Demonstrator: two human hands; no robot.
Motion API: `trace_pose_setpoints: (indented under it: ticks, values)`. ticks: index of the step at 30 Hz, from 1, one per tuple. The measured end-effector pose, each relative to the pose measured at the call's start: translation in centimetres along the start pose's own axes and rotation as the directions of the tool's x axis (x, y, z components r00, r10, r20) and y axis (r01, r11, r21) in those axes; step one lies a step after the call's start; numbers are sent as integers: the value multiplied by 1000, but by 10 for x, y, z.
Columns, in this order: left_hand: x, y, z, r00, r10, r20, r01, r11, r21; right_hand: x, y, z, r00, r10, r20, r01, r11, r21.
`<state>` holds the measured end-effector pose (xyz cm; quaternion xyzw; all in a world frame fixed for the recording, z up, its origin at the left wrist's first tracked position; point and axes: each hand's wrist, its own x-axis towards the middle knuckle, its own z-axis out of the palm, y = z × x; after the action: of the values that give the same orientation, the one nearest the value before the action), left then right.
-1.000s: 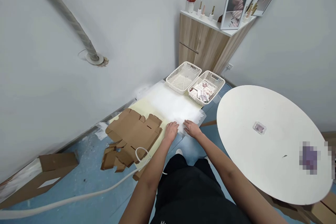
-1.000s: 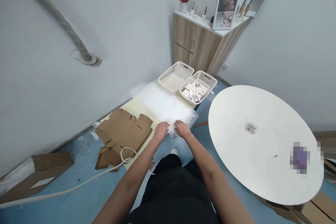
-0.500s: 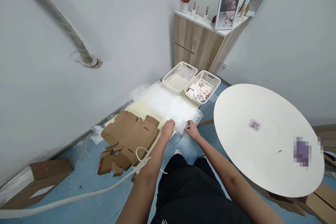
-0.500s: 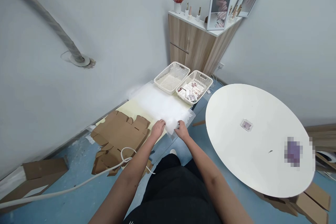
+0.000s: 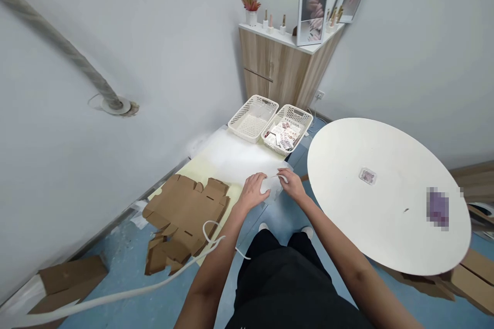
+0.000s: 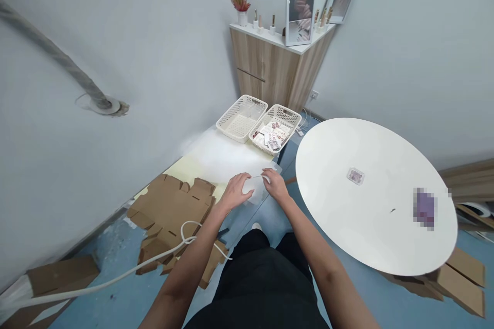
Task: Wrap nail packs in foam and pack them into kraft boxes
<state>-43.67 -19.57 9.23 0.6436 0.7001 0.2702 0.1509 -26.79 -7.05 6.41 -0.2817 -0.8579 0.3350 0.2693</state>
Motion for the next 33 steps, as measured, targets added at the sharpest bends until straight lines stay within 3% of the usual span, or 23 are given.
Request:
trace_pose_setpoints:
  ticks: [3,7,10,14,18,20,25,33]
  values:
    - [17,19,17,994,50,94,-56,996,63,-16,16,-50,994,46,-104,-46,999,0]
    - [48,55,63,973,94,209,-95,995,-4,-48,42,-114,952,215,-219,-228,973,-38]
    - [73,94,107,957,123,263,-76,980,-184,-69,66,-151,889,314,-333,-349,936,-48]
    - [102,147,169,948,42,315,79,930,-359,-99,106,-185,758,428,-493,-481,876,20]
    - [125,182,225,939,-51,340,191,900,-391,-136,152,-209,672,544,-503,-607,793,46]
    - [136,193,249,943,-72,326,200,902,-381,-153,174,-219,671,572,-472,-649,761,0]
    - [162,212,293,955,-99,278,197,916,-350,-175,227,-237,721,576,-385,-667,727,-162]
    - [192,226,332,962,-190,195,244,918,-312,-155,290,-261,782,587,-210,-621,700,-354]
